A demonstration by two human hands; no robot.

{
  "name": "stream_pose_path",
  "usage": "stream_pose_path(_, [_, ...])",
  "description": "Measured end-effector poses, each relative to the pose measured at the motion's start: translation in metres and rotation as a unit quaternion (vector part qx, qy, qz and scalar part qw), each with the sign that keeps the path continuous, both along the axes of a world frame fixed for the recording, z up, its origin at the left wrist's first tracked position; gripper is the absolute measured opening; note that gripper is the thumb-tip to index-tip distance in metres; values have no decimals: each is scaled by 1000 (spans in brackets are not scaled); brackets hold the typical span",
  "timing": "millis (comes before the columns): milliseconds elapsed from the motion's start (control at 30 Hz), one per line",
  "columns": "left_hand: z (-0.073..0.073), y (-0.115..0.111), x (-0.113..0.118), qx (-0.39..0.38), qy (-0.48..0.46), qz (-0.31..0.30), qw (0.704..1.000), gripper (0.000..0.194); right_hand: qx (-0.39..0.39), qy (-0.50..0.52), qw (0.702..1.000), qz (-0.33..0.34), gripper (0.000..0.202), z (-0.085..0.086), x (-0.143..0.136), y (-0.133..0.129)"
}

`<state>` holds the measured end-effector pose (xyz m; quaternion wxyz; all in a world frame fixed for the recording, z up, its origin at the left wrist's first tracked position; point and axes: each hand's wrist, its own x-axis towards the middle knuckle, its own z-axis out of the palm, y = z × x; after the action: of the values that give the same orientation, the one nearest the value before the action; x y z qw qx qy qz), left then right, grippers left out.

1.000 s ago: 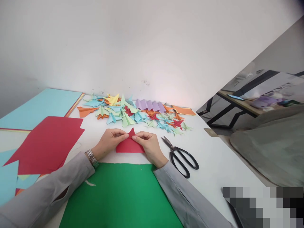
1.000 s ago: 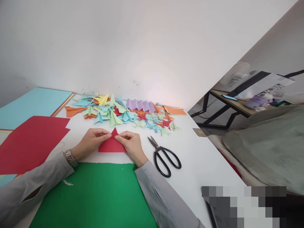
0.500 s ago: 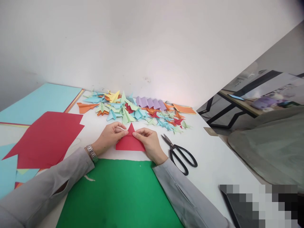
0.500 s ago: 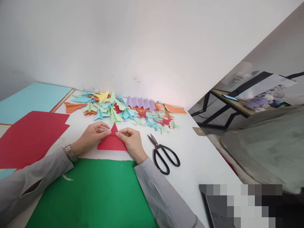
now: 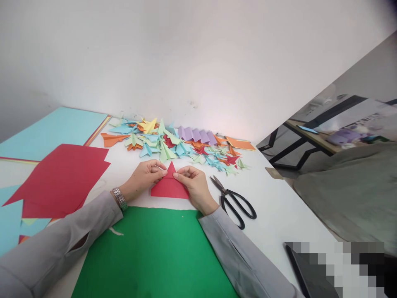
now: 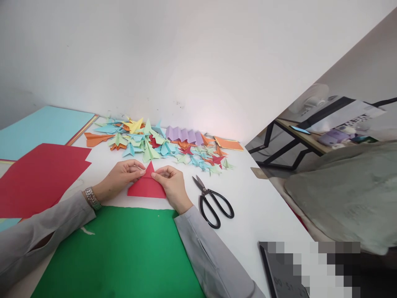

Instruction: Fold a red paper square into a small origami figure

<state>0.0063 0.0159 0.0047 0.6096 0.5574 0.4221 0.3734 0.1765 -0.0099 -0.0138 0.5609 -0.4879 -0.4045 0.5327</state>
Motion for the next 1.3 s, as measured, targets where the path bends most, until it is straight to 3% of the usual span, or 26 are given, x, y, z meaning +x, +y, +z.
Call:
stream_pose_path(400, [0, -1, 1, -15, 8, 1, 1000, 41, -18, 25, 999, 11, 28, 1, 0, 1])
stream_pose_path(667, [0, -1, 0, -7, 11, 4, 1000, 36, -20, 51, 998, 19, 25, 4, -1, 0])
stream_pose_path(867, [0, -1, 0, -14, 1, 15, 1000, 36, -18, 28, 999, 35, 25, 5, -1, -1])
stream_pose_path(1067, [-2, 0, -1, -28, -23, 2, 999, 34, 5, -97, 992, 85, 31, 5, -1, -3])
stream_pose_path(1300, [1, 0, 0, -44, -52, -7, 998, 30, 12, -82, 994, 78, 30, 3, 1, -3])
